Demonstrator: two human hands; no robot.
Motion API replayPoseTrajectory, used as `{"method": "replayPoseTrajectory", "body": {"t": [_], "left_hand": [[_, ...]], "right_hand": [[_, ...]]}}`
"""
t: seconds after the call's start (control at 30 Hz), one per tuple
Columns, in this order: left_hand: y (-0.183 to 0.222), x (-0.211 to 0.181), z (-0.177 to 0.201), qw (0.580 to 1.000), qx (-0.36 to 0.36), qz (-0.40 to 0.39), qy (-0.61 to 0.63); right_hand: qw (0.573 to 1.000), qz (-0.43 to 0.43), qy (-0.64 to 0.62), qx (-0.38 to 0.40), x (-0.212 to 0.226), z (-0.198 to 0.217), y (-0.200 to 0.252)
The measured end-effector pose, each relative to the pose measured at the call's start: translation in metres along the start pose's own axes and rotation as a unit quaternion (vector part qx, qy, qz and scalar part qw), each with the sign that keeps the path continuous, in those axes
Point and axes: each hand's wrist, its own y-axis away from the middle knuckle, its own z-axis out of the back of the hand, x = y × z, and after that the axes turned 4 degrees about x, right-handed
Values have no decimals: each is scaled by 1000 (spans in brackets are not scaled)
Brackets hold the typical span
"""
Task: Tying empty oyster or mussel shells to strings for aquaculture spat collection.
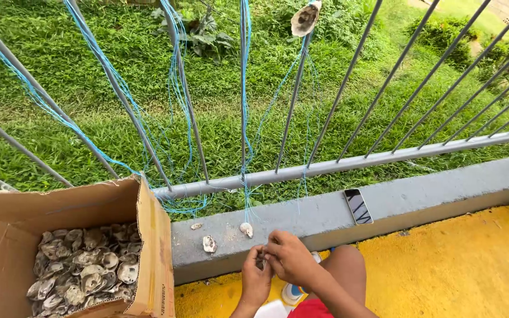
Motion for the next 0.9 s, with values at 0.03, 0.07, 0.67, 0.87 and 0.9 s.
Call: {"method": "replayPoseTrajectory", "body": {"t": [0.03, 0.07, 0.67, 0.87, 0.9], "left_hand": [[-2, 1, 2, 1000, 0, -3, 0], [-4, 2, 5, 998, -9, -28, -61], [-120, -89, -23, 902, 50, -375, -208], [-171, -251, -88, 830, 89, -463, -297], [-182, -278, -98, 799, 65, -486, -349]], "right_hand": [[1000, 2, 1, -1, 5, 7, -1], [997, 15, -68, -26, 9, 14, -2], [941, -118, -268, -172, -20, 179, -82], [902, -42, -53, -427, -31, 310, -221], [893, -69, -29, -444, -22, 321, -237]]}}
